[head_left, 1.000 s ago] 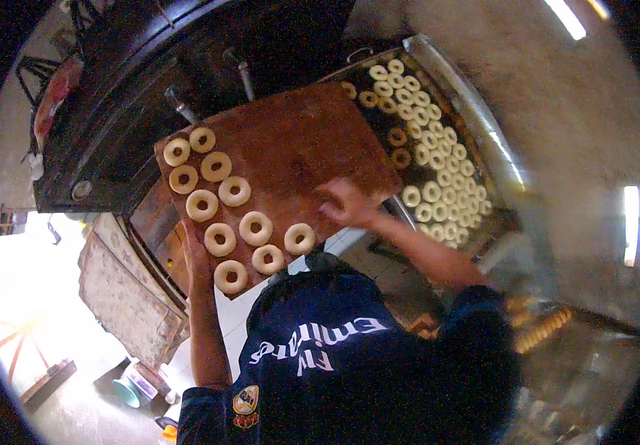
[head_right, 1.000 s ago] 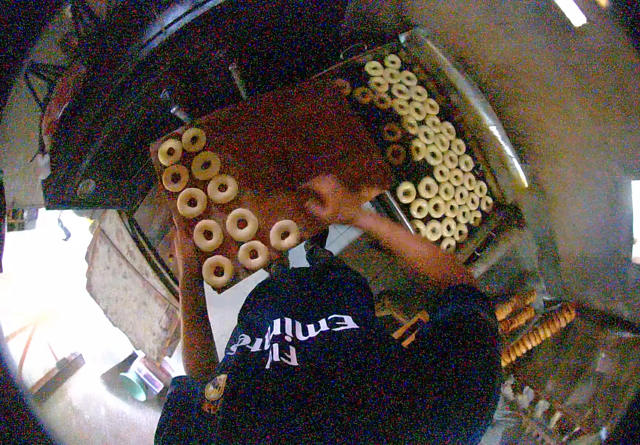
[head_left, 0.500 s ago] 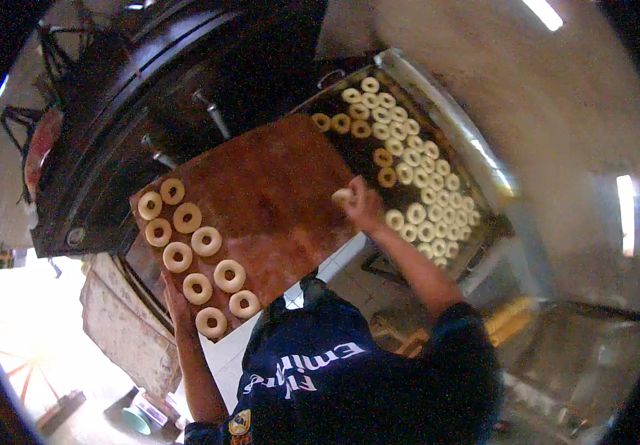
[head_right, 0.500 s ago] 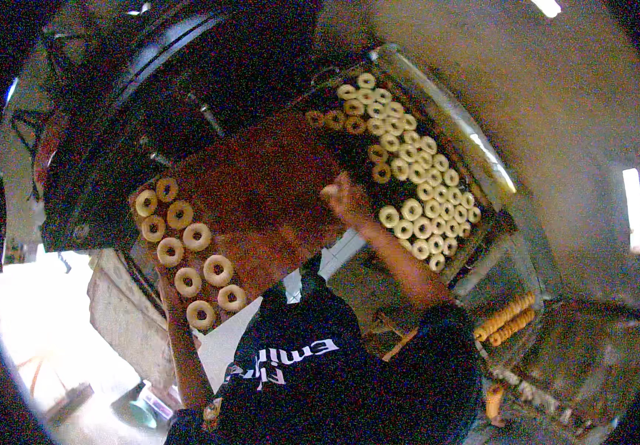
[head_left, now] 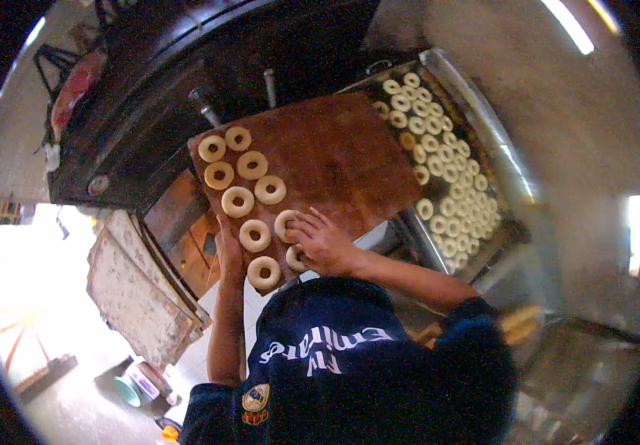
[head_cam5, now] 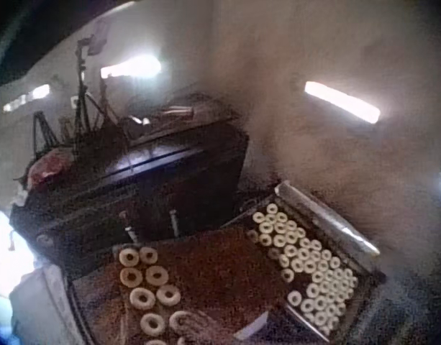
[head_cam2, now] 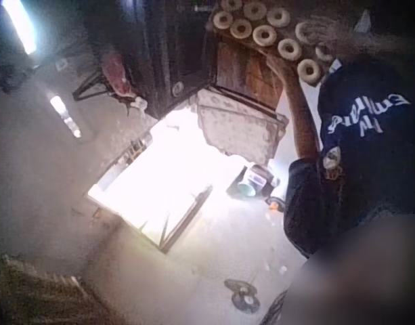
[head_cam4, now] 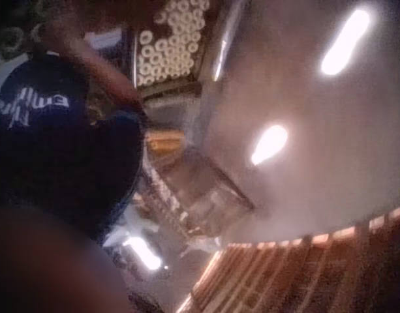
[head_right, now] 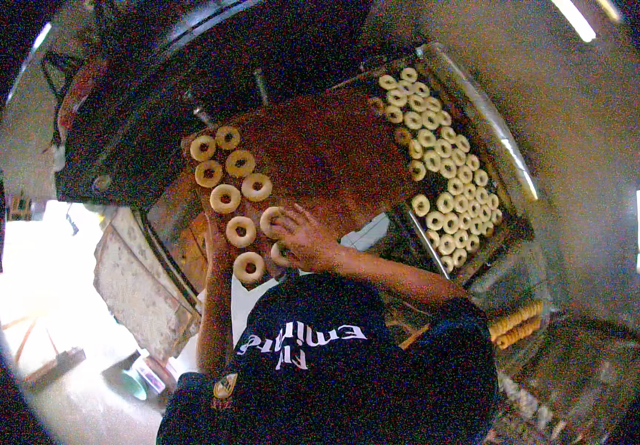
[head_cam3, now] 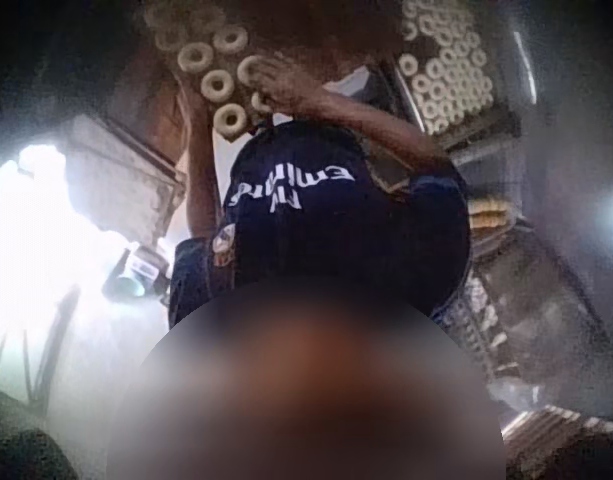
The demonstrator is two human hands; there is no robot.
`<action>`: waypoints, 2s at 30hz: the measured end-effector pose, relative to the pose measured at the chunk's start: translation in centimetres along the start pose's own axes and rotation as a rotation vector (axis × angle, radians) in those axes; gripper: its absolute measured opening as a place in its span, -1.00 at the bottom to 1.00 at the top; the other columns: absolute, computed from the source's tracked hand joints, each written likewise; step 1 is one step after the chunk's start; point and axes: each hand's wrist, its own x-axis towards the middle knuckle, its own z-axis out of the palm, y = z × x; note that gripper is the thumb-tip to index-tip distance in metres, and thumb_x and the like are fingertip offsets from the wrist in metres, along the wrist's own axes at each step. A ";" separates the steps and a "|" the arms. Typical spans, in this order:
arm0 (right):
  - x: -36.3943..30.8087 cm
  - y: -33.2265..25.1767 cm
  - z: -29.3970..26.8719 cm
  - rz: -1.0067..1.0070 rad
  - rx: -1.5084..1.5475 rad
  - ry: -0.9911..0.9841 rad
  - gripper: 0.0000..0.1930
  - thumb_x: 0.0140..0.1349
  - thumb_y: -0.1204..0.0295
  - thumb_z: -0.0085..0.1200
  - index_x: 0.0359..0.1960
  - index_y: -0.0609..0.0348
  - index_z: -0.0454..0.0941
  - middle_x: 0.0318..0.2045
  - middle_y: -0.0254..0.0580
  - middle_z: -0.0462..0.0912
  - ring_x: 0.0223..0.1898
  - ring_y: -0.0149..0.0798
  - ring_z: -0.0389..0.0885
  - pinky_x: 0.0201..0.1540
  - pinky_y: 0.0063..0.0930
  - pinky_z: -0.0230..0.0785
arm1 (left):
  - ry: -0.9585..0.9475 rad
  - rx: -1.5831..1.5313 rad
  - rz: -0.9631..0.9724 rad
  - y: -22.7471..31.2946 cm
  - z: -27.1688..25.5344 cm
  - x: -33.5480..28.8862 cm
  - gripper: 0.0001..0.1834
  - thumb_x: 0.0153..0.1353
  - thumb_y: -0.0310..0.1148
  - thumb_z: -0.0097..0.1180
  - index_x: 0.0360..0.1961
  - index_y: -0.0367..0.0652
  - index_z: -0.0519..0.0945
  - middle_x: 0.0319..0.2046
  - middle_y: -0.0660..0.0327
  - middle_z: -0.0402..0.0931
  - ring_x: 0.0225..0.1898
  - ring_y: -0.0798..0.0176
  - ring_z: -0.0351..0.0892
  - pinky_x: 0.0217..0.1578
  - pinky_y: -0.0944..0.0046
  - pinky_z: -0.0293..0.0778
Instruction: The person transfers raw doughnut rings from a wooden board onto a metal tray. They then use a long metal skewer to thread multiple doughnut rings and place them into a deep fryer.
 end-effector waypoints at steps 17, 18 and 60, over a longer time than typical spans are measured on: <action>-1.4 23.0 -12.1 0.737 0.370 0.257 -0.42 0.33 0.26 0.18 0.34 0.25 0.41 0.34 0.12 0.46 0.33 0.10 0.42 0.36 -0.02 0.29 | 0.017 -0.185 -0.114 2.8 -10.1 -2.6 -0.35 0.59 0.16 -0.22 0.35 -0.18 0.41 0.21 0.12 0.54 0.14 0.16 0.60 0.12 0.12 0.62; -2.3 24.8 -12.4 0.625 0.100 0.220 -0.45 0.34 0.26 0.18 0.31 0.23 0.44 0.29 0.08 0.51 0.30 0.00 0.47 0.36 -0.05 0.29 | 0.003 -0.179 -0.104 3.3 -9.6 -2.8 -0.36 0.59 0.14 -0.20 0.35 -0.19 0.41 0.20 0.12 0.54 0.13 0.17 0.60 0.12 0.12 0.62; 22.7 4.4 9.6 0.508 0.381 0.196 -0.44 0.15 0.08 0.36 0.02 0.23 0.50 -0.07 0.25 0.65 -0.01 0.28 0.61 0.05 0.02 0.48 | 0.010 0.194 0.144 -9.4 -9.2 -0.7 -0.05 0.15 -0.15 0.44 0.47 -0.22 0.24 0.24 -0.04 0.52 0.19 -0.07 0.56 0.13 0.03 0.53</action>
